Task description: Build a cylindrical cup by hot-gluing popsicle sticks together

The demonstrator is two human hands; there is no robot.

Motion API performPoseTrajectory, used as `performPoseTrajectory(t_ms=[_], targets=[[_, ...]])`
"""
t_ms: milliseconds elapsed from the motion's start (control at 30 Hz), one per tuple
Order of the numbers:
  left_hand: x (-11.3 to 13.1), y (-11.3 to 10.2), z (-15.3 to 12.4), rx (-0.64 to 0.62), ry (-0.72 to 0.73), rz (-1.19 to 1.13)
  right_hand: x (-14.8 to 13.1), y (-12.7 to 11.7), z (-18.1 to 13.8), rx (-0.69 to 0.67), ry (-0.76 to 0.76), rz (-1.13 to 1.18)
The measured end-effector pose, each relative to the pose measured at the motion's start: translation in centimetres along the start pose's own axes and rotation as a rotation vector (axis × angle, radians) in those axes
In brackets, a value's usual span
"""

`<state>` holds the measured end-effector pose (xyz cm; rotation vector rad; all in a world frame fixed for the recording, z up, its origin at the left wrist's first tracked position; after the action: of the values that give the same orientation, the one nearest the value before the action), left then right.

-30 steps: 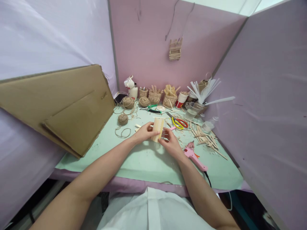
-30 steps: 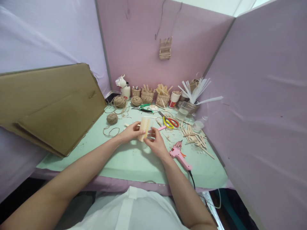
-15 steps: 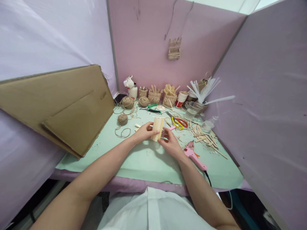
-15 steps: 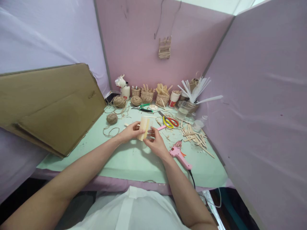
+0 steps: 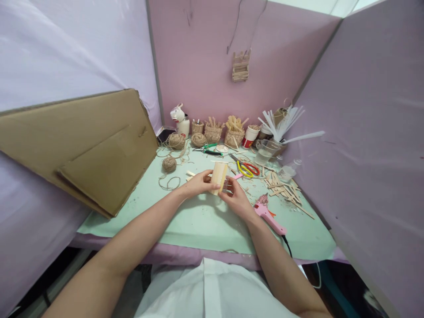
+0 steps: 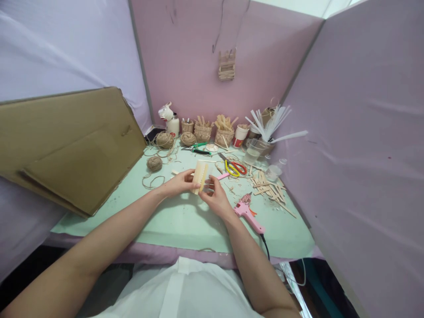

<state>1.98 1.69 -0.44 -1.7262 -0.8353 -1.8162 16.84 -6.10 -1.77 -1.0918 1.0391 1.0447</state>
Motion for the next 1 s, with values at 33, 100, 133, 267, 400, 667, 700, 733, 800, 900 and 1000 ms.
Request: performPoseTrajectory(t_ms=[33,100,133,267,400,667,700,733,800,900,1000], targets=[[0.02,0.00,-0.02,-0.002,0.000,0.001,0.01,0.00,0.00,-0.004,-0.001,0.002],[0.05,0.01,-0.05,-0.003,-0.001,0.000,0.06,0.01,0.00,-0.008,-0.003,0.004],[0.05,0.01,-0.06,-0.001,-0.003,-0.003,0.10,0.01,0.01,-0.007,-0.003,0.004],[0.03,-0.02,-0.06,-0.001,0.002,-0.007,0.26,0.01,0.08,0.001,-0.006,-0.002],[-0.09,-0.11,0.02,0.012,-0.002,0.009,0.30,0.01,0.10,0.007,-0.002,0.005],[-0.13,-0.22,0.16,0.004,0.057,0.074,0.40,-0.17,0.45,0.047,0.002,0.055],[-0.11,-0.23,0.16,-0.001,0.064,0.077,0.40,-0.25,0.50,0.068,-0.001,0.056],[-0.08,-0.23,0.17,-0.003,0.071,0.081,0.37,-0.33,0.53,0.088,-0.007,0.052],[-0.02,-0.22,0.15,-0.006,0.090,0.091,0.24,-0.46,0.54,0.114,-0.022,0.043],[0.06,-0.16,0.05,-0.015,0.118,0.105,0.00,-0.51,0.45,0.111,-0.035,0.049],[0.12,-0.11,-0.08,-0.023,0.123,0.134,-0.15,-0.49,0.36,0.101,-0.036,0.061]])
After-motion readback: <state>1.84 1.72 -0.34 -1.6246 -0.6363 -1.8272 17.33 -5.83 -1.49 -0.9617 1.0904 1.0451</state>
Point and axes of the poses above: each hand's wrist, its own z-axis towards the middle knuckle, its own y-axis out of the palm, x = y × z, the point moved 2 cm from there along z, towards the middle knuckle, and after that the axes turned 1 degree about x, right-handed, at the moved point
